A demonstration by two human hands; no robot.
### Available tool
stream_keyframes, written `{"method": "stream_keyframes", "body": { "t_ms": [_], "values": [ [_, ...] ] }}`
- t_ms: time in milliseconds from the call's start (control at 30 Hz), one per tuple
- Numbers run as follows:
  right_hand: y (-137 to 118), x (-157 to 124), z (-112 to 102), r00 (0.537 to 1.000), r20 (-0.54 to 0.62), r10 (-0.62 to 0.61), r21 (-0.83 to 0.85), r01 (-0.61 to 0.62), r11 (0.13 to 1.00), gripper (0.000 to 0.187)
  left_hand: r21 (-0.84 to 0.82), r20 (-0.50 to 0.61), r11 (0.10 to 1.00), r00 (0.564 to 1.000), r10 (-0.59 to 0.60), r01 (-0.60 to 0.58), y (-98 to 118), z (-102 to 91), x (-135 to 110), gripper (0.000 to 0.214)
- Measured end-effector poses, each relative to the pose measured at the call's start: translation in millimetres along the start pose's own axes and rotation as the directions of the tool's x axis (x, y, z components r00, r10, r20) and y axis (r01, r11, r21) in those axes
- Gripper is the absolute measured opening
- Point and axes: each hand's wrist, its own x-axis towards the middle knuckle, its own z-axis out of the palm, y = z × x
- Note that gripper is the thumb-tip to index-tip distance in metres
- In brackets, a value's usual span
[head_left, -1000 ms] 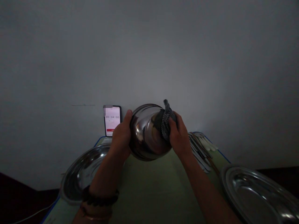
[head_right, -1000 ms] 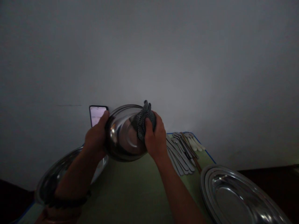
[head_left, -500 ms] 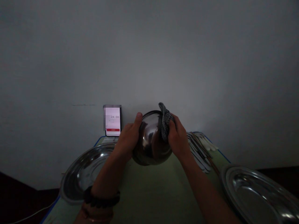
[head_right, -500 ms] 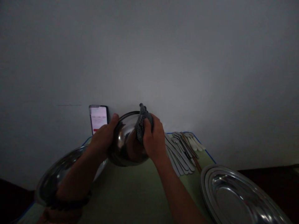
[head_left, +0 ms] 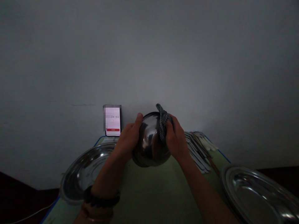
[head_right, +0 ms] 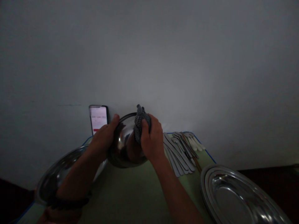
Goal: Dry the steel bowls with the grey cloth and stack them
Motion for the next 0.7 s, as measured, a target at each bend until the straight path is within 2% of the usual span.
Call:
{"method": "stream_keyframes", "body": {
  "t_ms": [133,267,467,700],
  "values": [
    [0,-1,0,1.000,0.010,-0.017,-0.028,0.017,0.999,0.041,-0.019,0.003,1.000,1.000,-0.025,0.025,3,2.5,-2,0.059],
    [-2,-5,3,0.996,0.003,-0.089,-0.060,0.089,0.994,0.037,-0.036,-0.031,0.998,0.998,-0.057,0.056,2,4.1,-3,0.057],
    [-11,-16,13,0.981,-0.003,-0.196,-0.135,0.194,0.972,0.036,-0.102,0.022,0.993,0.998,-0.061,0.063,0,3.9,0,0.055],
    [-13,-19,16,0.971,0.015,-0.237,-0.161,0.236,0.958,0.036,-0.056,-0.060,0.994,0.994,-0.096,0.093,6,6.2,-3,0.053]
  ]
}}
